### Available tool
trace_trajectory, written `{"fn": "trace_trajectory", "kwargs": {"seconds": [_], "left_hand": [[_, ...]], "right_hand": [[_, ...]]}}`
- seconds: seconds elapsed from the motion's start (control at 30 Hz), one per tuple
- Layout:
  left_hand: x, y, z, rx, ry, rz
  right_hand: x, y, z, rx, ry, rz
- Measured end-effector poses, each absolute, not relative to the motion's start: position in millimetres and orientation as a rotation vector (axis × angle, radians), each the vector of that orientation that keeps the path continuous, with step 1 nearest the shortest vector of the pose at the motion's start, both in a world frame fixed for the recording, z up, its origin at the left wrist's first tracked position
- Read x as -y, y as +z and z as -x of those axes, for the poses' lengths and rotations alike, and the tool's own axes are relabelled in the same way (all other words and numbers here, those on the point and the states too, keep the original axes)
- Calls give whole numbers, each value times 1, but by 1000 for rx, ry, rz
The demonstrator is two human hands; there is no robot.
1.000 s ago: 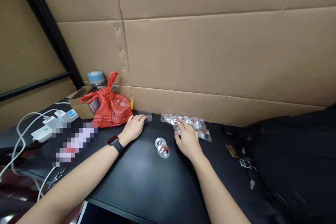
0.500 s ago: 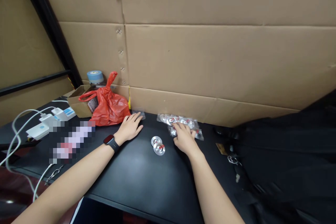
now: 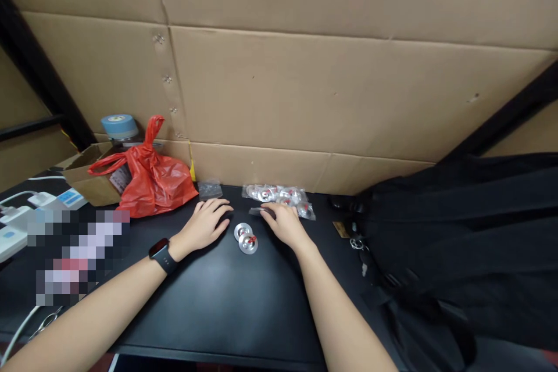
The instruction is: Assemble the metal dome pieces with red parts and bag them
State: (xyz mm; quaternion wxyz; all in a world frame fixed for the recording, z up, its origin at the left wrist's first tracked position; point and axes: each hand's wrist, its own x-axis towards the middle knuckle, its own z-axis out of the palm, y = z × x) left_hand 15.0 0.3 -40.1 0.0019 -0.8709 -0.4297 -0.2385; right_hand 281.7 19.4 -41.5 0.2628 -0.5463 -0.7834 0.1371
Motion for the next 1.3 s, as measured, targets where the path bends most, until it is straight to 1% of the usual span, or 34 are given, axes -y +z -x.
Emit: {"fn": "trace_trajectory", "kwargs": {"seconds": [0.2, 0.37, 0.5, 0.6, 0.77, 0.9, 1.07, 1.13, 1.23, 1.3], "left_hand": [[6, -32, -20, 1356, -936, 2906], [15, -27, -27, 1283, -1214, 2940], [21, -27, -34, 1223, -1463, 2921], [24, -26, -38, 1197, -1529, 2852], [24, -26, -37, 1307, -1707, 2642], [21, -27, -36, 1280, -1686, 2608], [26, -22, -36, 1190, -1670, 2592], [29, -17, -34, 1091, -1550, 2725], [31, -14, -32, 966, -1279, 2949], [31, -15, -31, 962, -1152, 3030]], "right_hand": [[-12, -33, -275, 1834, 509, 1365], [3, -18, -263, 1720, 566, 1165], [9, -14, -252, 1614, 809, 1108], [10, -15, -246, 1441, 1021, 1101], [11, -14, -246, 1205, 1306, 1086], [11, -12, -250, 1066, 1507, 1090], [7, -12, -254, 1034, 1515, 1087], [6, -11, -255, 1088, 1440, 1122], [6, -11, -257, 1197, 1300, 1190], [5, -11, -259, 1251, 1298, 1219]]}}
